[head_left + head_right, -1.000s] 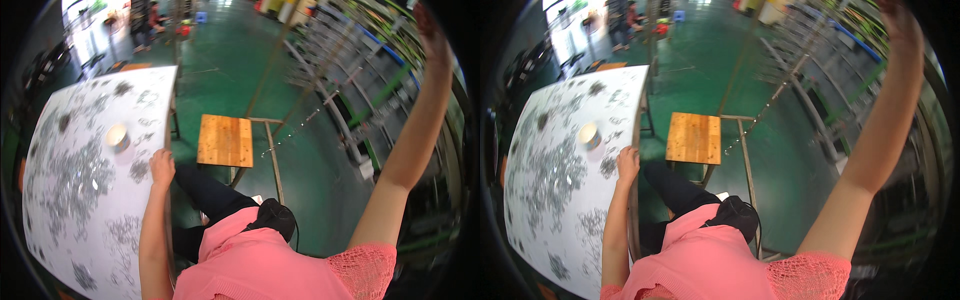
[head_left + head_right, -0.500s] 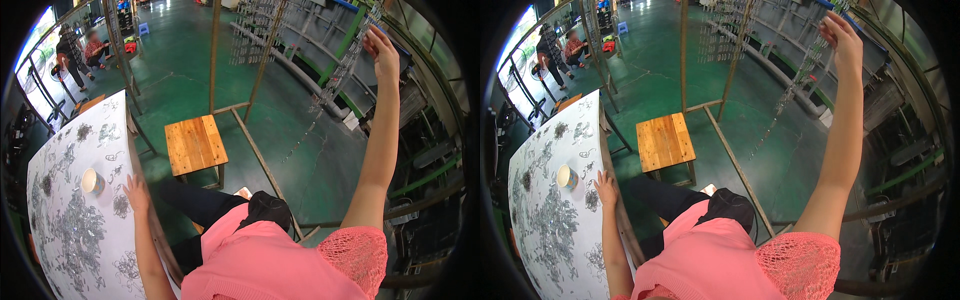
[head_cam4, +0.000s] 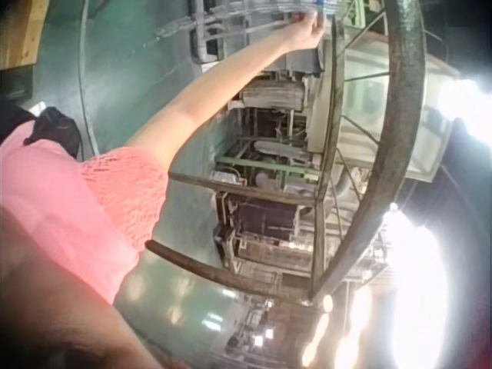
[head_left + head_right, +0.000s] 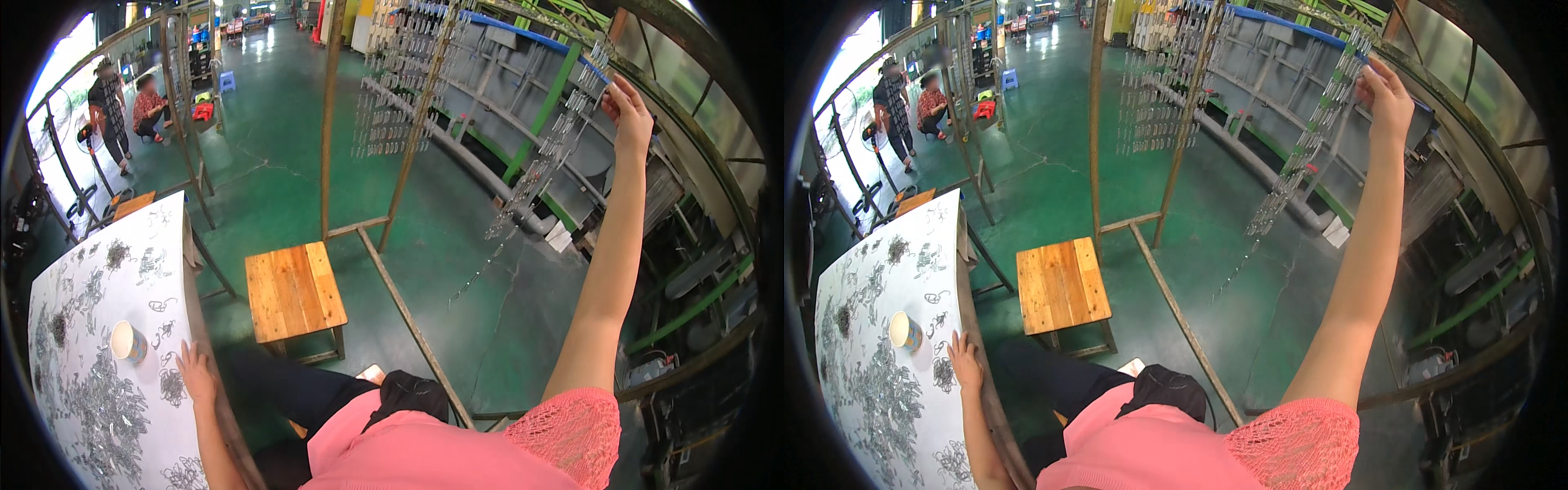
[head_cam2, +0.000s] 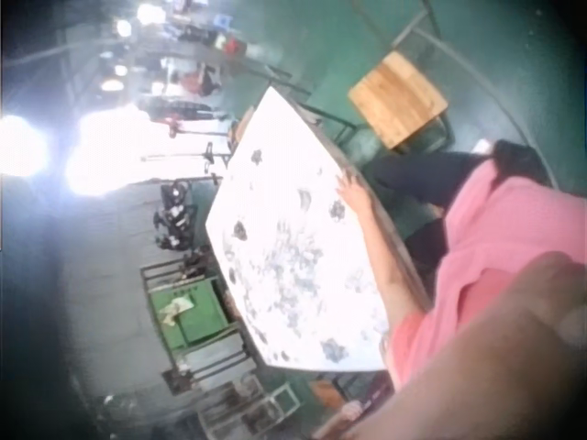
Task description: The person sits at a table and repeatedly picks up small metal paperclips, linking them together by hand to form a chain. They occasionally place the growing chain onto a nearby metal rack. The task involves repetitive manual manipulation of the clips without the use of tools.
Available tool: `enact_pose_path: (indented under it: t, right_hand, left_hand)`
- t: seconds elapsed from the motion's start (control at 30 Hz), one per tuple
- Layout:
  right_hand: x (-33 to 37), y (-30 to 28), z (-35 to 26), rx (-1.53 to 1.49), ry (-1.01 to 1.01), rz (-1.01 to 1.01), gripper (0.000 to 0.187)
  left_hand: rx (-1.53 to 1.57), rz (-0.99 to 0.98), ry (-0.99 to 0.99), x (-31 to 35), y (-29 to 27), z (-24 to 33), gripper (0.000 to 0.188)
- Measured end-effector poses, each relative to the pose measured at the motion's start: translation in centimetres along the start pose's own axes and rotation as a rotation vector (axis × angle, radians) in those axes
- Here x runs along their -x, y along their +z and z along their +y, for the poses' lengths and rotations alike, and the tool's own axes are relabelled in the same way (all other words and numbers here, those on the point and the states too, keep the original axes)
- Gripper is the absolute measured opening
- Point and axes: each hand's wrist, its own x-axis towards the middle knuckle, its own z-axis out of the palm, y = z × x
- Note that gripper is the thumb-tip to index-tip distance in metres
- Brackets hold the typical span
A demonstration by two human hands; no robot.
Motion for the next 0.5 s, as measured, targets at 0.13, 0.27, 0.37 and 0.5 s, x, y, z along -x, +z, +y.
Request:
enact_pose_path:
  t: [0.13, 0.27, 0.37, 0.5]
  right_hand:
    - [-4.4, 0.8, -1.4, 0.021, -0.063, 0.004, 0.028]
    - [-8.1, 1.6, -0.7, -0.038, -0.1, -0.005, 0.026]
    - [-10.7, 2.1, 0.4, 0.002, -0.126, 0.042, 0.029]
    - [-12.6, 2.5, 1.4, 0.016, -0.188, 0.1, 0.035]
  left_hand:
    - [0.075, 0.02, -0.031, -0.1, -0.1, 1.1, 0.018]
    - [0.052, 0.011, -0.024, 0.1, -0.7, 1.1, 0.018]
    - [0.047, 0.037, -0.005, 0.3, -0.8, 1.0, 0.016]
    - [0.032, 0.069, 0.009, 0.5, -1.1, 1.2, 0.013]
